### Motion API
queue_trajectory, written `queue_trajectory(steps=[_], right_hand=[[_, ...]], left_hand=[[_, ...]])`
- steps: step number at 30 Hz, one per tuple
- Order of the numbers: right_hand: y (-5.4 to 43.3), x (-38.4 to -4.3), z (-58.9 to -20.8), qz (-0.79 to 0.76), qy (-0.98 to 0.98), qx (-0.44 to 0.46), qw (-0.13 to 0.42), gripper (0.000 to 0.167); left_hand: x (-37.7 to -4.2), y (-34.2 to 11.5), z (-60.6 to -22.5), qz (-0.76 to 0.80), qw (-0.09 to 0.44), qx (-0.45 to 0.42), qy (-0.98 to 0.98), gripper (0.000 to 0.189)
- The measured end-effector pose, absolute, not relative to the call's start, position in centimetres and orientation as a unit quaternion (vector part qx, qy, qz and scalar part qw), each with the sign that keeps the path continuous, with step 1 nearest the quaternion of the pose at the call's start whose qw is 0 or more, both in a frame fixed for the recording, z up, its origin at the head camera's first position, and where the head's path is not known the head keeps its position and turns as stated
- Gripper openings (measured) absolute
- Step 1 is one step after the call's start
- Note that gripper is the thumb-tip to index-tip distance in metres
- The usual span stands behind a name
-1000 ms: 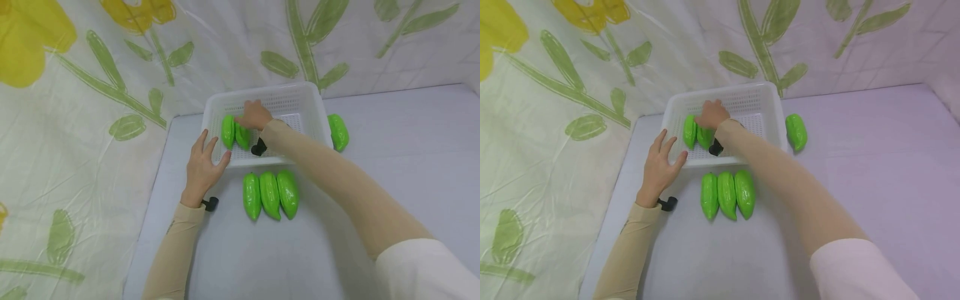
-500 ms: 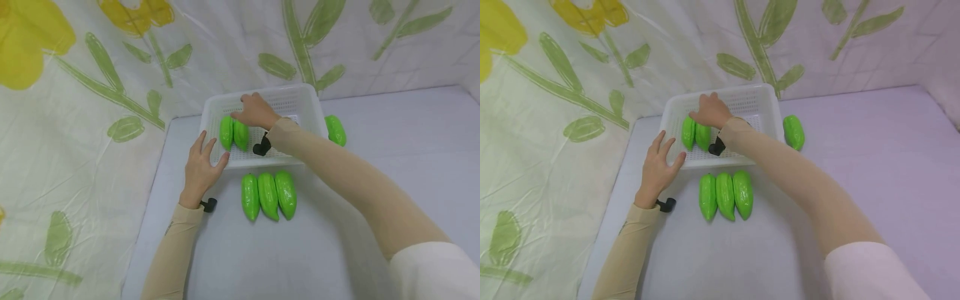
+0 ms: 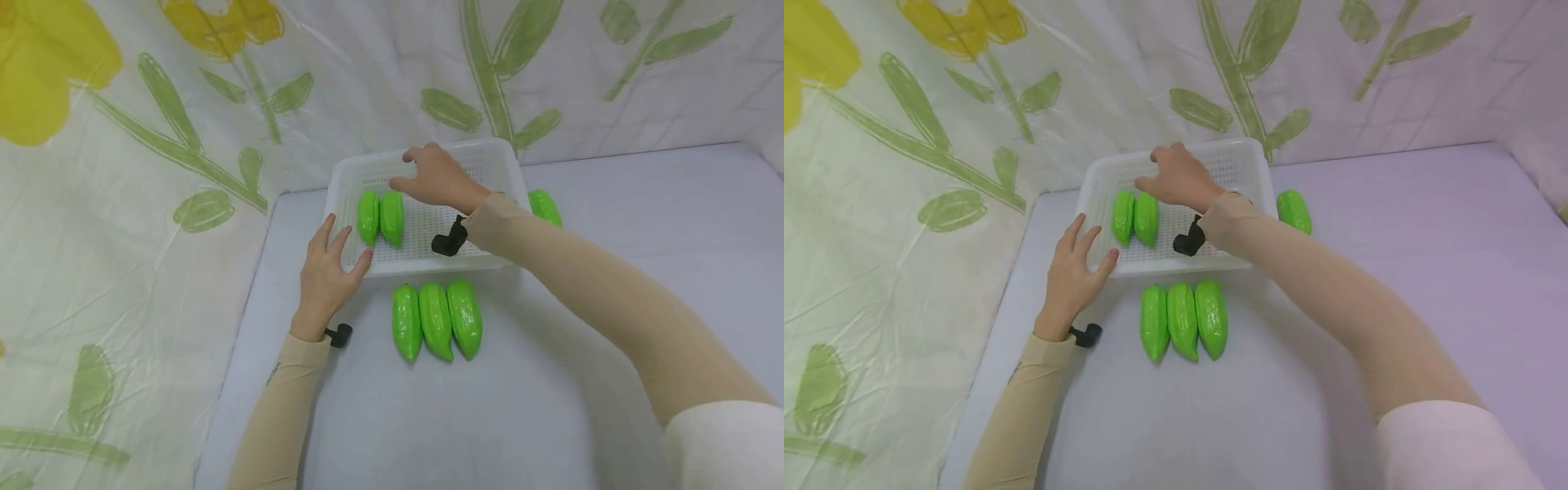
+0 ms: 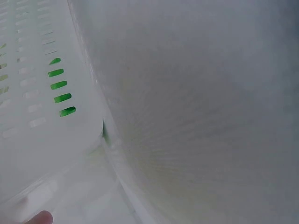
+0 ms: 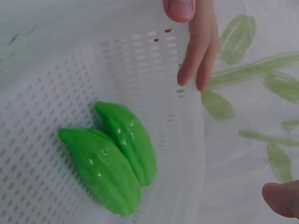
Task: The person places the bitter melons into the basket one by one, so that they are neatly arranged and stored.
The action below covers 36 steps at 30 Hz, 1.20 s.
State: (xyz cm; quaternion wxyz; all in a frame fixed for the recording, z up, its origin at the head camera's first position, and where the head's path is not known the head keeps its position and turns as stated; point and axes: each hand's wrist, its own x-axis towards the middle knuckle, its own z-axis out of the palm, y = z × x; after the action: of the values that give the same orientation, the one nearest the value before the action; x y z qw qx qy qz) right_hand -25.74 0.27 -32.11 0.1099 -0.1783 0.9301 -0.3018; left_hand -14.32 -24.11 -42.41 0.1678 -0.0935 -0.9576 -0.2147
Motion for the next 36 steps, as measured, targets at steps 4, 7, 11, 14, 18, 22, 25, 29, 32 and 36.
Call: queue_trajectory(steps=[4, 7, 11, 14, 18, 22, 25, 29, 32, 36], right_hand=[[1.1, -25.2, -31.8, -0.308, 0.929, -0.175, 0.112, 0.071], [1.9, -24.9, -31.8, -0.316, 0.926, -0.177, 0.11, 0.07], [3.0, -24.5, -31.7, -0.32, 0.924, -0.184, 0.098, 0.069], [3.9, -24.2, -31.7, -0.317, 0.926, -0.187, 0.087, 0.069], [5.1, -23.7, -31.6, -0.314, 0.927, -0.185, 0.082, 0.069], [6.1, -23.2, -31.5, -0.318, 0.927, -0.178, 0.088, 0.069], [6.8, -22.8, -31.3, -0.327, 0.925, -0.17, 0.094, 0.069], [7.7, -22.5, -31.1, -0.333, 0.924, -0.162, 0.095, 0.069], [8.4, -22.3, -31.0, -0.339, 0.924, -0.15, 0.096, 0.069], [9.6, -22.1, -30.9, -0.349, 0.923, -0.124, 0.099, 0.071]], left_hand=[[-14.3, -24.1, -42.3, -0.212, 0.163, -0.091, -0.959, 0.07], [-14.3, -24.1, -42.3, -0.212, 0.159, -0.089, -0.96, 0.07], [-14.3, -24.1, -42.3, -0.216, 0.159, -0.089, -0.959, 0.07], [-14.3, -24.1, -42.4, -0.216, 0.161, -0.089, -0.959, 0.07], [-14.4, -24.1, -42.5, -0.216, 0.163, -0.089, -0.959, 0.07], [-14.4, -24.1, -42.5, -0.216, 0.164, -0.089, -0.958, 0.071], [-14.4, -24.1, -42.5, -0.215, 0.163, -0.09, -0.959, 0.071], [-14.4, -24.1, -42.4, -0.215, 0.163, -0.092, -0.959, 0.071], [-14.3, -24.1, -42.3, -0.215, 0.167, -0.092, -0.958, 0.071], [-14.3, -24.0, -42.4, -0.214, 0.17, -0.094, -0.957, 0.07]])
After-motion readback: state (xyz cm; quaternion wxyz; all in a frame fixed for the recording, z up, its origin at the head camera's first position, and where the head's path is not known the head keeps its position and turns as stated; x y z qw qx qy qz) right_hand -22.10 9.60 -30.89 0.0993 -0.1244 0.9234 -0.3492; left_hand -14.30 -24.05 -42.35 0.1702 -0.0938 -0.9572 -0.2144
